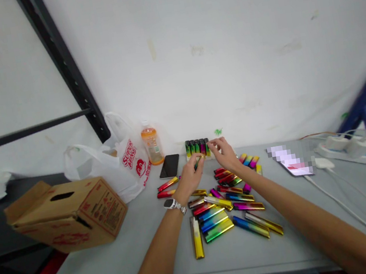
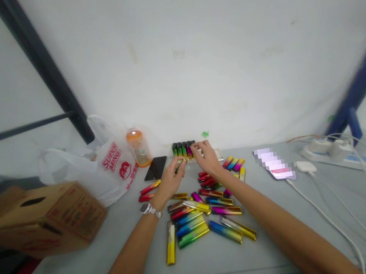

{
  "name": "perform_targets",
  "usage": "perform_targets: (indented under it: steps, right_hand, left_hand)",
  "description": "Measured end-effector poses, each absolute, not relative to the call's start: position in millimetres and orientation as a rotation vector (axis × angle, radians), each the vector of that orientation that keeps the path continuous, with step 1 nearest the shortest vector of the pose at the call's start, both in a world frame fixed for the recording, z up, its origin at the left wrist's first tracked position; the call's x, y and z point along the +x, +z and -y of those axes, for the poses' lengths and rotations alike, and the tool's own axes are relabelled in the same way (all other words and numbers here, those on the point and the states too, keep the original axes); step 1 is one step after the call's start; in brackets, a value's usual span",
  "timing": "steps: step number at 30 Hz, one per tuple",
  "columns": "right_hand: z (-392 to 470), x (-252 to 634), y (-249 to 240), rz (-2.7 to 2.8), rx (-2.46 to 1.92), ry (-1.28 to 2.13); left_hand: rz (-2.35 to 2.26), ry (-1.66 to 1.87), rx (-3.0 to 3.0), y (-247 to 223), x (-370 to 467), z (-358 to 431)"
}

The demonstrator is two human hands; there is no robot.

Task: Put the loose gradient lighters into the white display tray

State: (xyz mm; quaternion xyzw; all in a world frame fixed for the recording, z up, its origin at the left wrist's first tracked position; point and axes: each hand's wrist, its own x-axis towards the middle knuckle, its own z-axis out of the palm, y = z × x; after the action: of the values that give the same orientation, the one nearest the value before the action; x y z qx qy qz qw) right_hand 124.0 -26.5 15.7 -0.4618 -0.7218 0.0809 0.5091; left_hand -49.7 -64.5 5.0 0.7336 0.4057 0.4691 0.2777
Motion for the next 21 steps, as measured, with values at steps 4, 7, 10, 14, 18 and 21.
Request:
perform_targets:
  steps: [4,7,10,14,18,21]
  right_hand:
    - [56,121,11,1.849,-1.041,0.485]
    - [67,122,7,1.852,-1.028,0.58]
    - [71,122,4,1.855,-0.996,0.647]
    - [77,119,3,1.908,-0.996,0.643]
    - [83,115,5,1.917,-0.982,0.639]
    - [85,114,3,1.916,-0.985,0.613]
  left_hand:
    - [-1.005,1.185,1.898,5,-50,66]
    - [-0.993,1.152,1.789,6,-50,66]
    - [-1.058,1.245,1.608,10,-49,66]
    - [-1.081,1.427,1.28,12,-39,70]
    - [-1.026,1.527,1.01,9,-24,73]
    - [-0.904,1.579,0.925,7,-17,73]
